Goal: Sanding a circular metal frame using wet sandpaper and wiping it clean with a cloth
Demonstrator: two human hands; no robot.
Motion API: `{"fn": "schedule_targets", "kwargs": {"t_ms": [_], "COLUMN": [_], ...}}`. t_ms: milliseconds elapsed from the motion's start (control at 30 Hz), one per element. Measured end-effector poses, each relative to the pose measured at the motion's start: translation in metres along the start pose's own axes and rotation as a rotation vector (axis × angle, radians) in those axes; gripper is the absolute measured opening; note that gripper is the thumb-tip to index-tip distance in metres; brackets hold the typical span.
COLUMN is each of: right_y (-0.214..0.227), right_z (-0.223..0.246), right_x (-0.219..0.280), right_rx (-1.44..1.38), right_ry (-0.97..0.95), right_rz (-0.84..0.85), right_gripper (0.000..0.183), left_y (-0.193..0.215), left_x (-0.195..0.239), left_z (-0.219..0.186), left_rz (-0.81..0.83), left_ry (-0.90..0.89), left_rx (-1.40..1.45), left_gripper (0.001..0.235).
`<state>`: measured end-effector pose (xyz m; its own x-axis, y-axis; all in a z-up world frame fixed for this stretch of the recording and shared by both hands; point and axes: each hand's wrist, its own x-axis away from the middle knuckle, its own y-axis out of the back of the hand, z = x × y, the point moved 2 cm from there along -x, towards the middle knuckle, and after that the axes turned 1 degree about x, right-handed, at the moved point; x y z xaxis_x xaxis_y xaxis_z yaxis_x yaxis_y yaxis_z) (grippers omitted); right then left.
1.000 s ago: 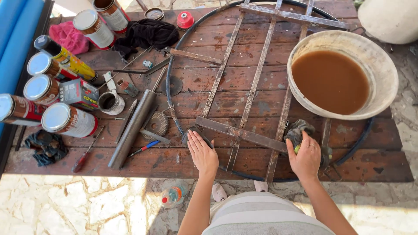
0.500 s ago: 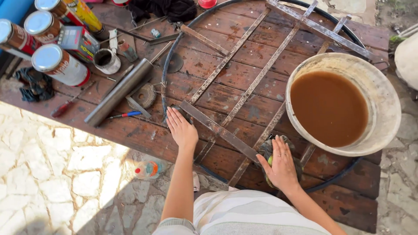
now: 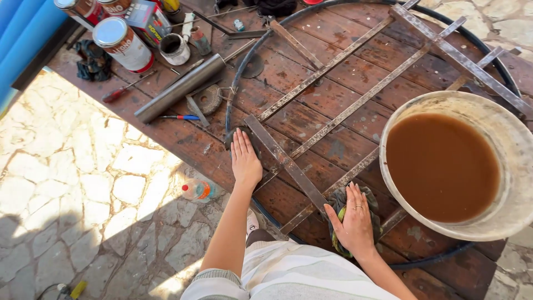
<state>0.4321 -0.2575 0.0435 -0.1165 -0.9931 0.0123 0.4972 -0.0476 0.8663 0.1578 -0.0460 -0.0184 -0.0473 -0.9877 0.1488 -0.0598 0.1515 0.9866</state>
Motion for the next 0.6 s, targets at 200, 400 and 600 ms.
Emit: {"fn": "schedule_targets", "kwargs": {"t_ms": [200, 400, 600], "right_y": [-0.001, -0.001, -0.002], "right_z": [-0.006, -0.007, -0.006], "right_x": [0.006, 0.001, -0.005], "right_rx": [-0.010, -0.019, -0.026], "right_ry": [-0.038, -0.040, 0.003], "right_rz": [0.019, 0.023, -0.004], "right_gripper": [0.089, 0.090, 0.089], "left_y": [-0.002, 0.004, 0.006], "left_x": [-0.019, -0.019, -0.021], "left_z": [0.007, -0.007, 0.003], "left_rz": [0.053, 0.106, 0.120], "left_ry": [-0.006, 0.014, -0.011], "left_rx": [-0.018, -0.001, 0.042], "left_gripper": [0.086, 0.084, 0.086]}}
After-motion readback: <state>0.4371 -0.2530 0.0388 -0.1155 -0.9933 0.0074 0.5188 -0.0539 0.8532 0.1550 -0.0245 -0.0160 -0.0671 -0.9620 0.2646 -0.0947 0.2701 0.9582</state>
